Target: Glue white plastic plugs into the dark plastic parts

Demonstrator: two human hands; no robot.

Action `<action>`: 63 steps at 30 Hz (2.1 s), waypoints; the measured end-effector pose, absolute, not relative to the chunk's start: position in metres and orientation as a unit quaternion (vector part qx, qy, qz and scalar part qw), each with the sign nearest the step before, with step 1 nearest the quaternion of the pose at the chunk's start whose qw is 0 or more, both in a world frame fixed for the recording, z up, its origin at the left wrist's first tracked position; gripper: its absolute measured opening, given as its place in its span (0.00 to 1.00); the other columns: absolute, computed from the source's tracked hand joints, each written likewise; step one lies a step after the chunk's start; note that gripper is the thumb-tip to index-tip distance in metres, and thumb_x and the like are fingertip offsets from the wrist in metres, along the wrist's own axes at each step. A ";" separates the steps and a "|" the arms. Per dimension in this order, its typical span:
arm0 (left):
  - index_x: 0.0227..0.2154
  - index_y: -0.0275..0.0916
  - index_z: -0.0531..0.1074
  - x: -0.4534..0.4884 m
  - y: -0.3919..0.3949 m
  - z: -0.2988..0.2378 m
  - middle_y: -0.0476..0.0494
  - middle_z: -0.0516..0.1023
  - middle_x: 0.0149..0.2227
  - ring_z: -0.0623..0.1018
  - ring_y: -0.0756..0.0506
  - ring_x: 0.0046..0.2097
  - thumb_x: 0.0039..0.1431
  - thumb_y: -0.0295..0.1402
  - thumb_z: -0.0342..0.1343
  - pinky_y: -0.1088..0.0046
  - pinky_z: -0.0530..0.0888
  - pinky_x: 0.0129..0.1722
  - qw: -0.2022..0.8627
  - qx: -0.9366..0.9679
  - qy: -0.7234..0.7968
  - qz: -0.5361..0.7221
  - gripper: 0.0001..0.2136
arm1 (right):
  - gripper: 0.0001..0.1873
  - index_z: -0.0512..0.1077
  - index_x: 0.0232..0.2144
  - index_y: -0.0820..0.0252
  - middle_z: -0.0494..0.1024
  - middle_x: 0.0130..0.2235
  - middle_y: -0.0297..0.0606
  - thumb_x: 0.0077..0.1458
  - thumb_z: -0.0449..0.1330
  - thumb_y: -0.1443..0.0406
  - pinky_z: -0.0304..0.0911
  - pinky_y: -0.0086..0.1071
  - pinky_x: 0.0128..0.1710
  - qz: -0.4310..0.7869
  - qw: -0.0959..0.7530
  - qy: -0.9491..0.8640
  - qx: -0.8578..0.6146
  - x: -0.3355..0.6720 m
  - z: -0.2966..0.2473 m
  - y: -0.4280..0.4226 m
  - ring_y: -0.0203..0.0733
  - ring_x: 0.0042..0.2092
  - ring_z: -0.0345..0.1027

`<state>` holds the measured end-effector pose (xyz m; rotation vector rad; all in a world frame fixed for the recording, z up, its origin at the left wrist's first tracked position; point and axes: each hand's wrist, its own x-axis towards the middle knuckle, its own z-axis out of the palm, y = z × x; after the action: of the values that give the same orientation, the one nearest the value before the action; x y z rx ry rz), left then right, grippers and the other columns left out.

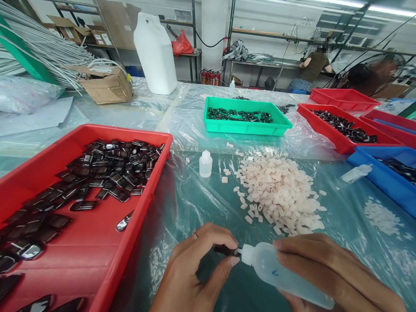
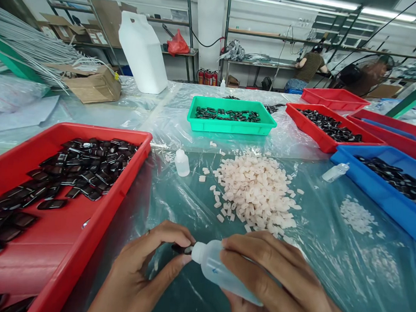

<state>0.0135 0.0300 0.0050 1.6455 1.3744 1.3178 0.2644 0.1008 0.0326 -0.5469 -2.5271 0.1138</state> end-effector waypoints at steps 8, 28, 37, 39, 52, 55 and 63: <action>0.42 0.48 0.71 0.014 0.028 0.007 0.56 0.79 0.41 0.80 0.53 0.42 0.65 0.21 0.57 0.81 0.73 0.43 0.302 0.626 0.530 0.487 0.12 | 0.28 0.71 0.59 0.56 0.80 0.53 0.39 0.56 0.67 0.65 0.77 0.39 0.52 -0.007 0.282 -0.938 -0.200 0.263 0.032 0.103 0.52 0.53 0.77; 0.42 0.49 0.71 0.015 0.030 0.007 0.57 0.79 0.40 0.79 0.53 0.41 0.65 0.22 0.57 0.80 0.73 0.43 0.312 0.626 0.534 0.475 0.11 | 0.26 0.67 0.57 0.55 0.79 0.50 0.40 0.57 0.65 0.68 0.77 0.27 0.46 0.158 0.321 -0.900 -0.249 0.259 0.033 0.102 0.43 0.51 0.78; 0.41 0.48 0.71 0.016 0.028 0.008 0.58 0.79 0.39 0.79 0.53 0.40 0.64 0.22 0.57 0.81 0.72 0.42 0.317 0.620 0.533 0.481 0.11 | 0.21 0.69 0.53 0.51 0.81 0.47 0.37 0.58 0.64 0.66 0.78 0.29 0.45 0.175 0.368 -0.868 -0.282 0.249 0.043 0.101 0.45 0.49 0.78; 0.41 0.48 0.72 0.016 0.028 0.008 0.57 0.79 0.39 0.79 0.53 0.40 0.64 0.22 0.57 0.81 0.72 0.42 0.320 0.617 0.532 0.484 0.11 | 0.21 0.70 0.53 0.50 0.81 0.48 0.37 0.57 0.64 0.68 0.78 0.29 0.42 0.184 0.371 -0.867 -0.277 0.248 0.044 0.100 0.45 0.50 0.77; 0.42 0.48 0.72 0.016 0.027 0.006 0.56 0.80 0.40 0.80 0.52 0.41 0.65 0.23 0.57 0.79 0.73 0.42 0.326 0.616 0.533 0.479 0.10 | 0.24 0.69 0.54 0.56 0.79 0.49 0.41 0.56 0.64 0.71 0.78 0.29 0.44 0.184 0.354 -0.884 -0.242 0.252 0.041 0.101 0.45 0.51 0.77; 0.42 0.48 0.72 0.016 0.027 0.006 0.57 0.79 0.39 0.79 0.53 0.41 0.65 0.23 0.57 0.80 0.73 0.43 0.329 0.617 0.530 0.480 0.11 | 0.23 0.69 0.54 0.57 0.78 0.50 0.42 0.56 0.64 0.72 0.78 0.28 0.44 0.187 0.345 -0.889 -0.235 0.255 0.039 0.099 0.44 0.51 0.77; 0.42 0.50 0.71 0.017 0.027 0.006 0.59 0.79 0.40 0.79 0.54 0.41 0.65 0.22 0.57 0.82 0.73 0.43 0.331 0.614 0.531 0.481 0.12 | 0.22 0.69 0.52 0.56 0.78 0.48 0.41 0.55 0.63 0.73 0.78 0.27 0.40 0.197 0.356 -0.881 -0.243 0.249 0.043 0.100 0.43 0.49 0.77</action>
<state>0.0167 0.0275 0.0058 1.6056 1.3880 1.2587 0.2490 0.1002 0.0431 -0.6264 -2.2739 0.5083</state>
